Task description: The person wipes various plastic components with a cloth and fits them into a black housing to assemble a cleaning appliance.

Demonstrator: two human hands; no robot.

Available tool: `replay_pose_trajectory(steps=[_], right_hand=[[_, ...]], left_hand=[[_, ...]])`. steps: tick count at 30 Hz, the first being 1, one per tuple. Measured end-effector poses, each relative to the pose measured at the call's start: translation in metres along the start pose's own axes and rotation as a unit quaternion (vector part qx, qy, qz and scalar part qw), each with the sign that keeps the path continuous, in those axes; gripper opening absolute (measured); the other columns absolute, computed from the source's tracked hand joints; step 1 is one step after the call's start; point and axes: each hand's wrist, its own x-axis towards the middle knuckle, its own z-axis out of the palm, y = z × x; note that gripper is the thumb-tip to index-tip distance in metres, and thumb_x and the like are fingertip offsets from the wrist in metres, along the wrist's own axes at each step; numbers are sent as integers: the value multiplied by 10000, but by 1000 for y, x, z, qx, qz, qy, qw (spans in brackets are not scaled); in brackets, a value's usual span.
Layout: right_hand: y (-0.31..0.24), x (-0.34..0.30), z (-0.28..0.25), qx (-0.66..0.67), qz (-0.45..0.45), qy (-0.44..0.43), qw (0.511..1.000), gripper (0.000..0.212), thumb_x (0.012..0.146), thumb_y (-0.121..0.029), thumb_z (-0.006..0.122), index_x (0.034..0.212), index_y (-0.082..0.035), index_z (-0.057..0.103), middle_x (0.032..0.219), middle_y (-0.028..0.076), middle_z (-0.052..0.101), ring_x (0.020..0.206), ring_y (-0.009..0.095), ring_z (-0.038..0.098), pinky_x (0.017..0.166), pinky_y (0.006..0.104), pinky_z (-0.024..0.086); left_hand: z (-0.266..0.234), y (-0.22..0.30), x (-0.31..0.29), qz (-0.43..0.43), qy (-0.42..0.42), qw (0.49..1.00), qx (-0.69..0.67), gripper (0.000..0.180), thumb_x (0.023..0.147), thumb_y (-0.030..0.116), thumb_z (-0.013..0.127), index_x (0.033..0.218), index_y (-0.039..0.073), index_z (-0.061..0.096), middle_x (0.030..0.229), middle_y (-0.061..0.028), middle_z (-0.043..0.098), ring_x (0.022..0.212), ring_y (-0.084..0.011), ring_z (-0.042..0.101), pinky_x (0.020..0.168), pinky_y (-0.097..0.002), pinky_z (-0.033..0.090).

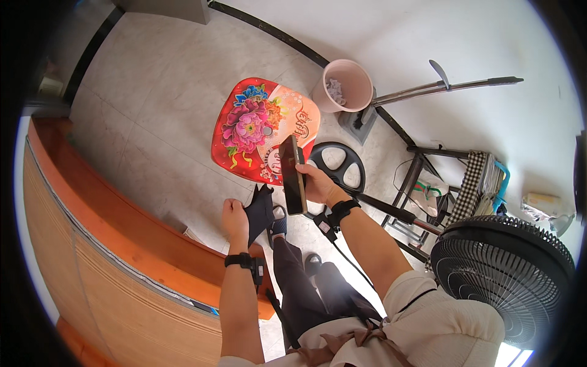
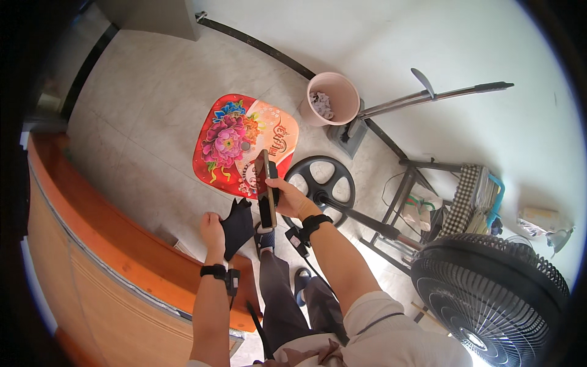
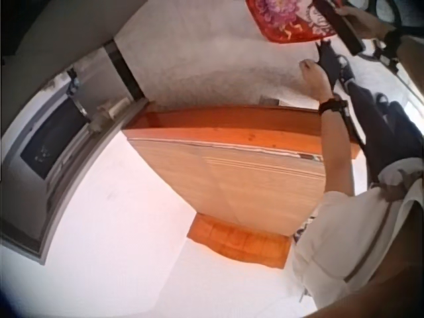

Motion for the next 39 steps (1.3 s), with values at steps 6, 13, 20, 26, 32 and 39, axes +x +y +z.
replay_pose_trajectory(steps=[6,13,20,26,32,39], right_hand=[[8,1,-17,-4,-6,25,1000,415,789,-292,676,1085,-43,526,951,79,593,842,204,581,793,357,481],[19,-17,-10,17,-18,8,1000,387,797,-278,674,1052,-26,529,922,108,597,853,227,593,781,360,490],[23,37,-1,-573,-315,269,707,861,580,-340,790,1292,-53,398,1136,189,523,1072,327,524,870,424,449],[11,82,32,-782,-311,248,480,880,533,-289,744,1322,-126,387,1161,165,468,1075,367,460,904,493,376],[4,103,19,-791,-367,217,439,848,547,-311,734,1305,-116,406,1144,158,465,1072,355,436,919,490,361],[26,63,26,-743,-467,276,392,856,705,-492,681,1383,-97,339,1337,161,372,1249,384,311,1023,515,245]], left_hand=[[14,4,-12,9,-1,1000,3,203,815,175,486,794,-17,548,715,-154,587,663,-283,535,659,-381,438],[-2,-14,-31,3,-5,999,50,207,801,178,515,780,-24,554,725,-174,601,668,-319,556,648,-402,438],[-7,-32,-52,-42,24,998,40,202,816,183,567,767,-13,566,681,-94,580,629,-200,518,624,-336,428],[11,-46,-51,-58,18,998,-21,355,829,335,644,782,-8,564,668,-82,569,605,-196,501,592,-335,430],[15,-24,-49,-114,-25,987,-114,385,878,370,606,782,5,532,699,-34,523,650,-129,450,615,-278,400],[16,-10,-70,-49,21,997,-51,419,889,397,580,764,6,496,710,-62,529,665,-179,472,647,-311,419]])
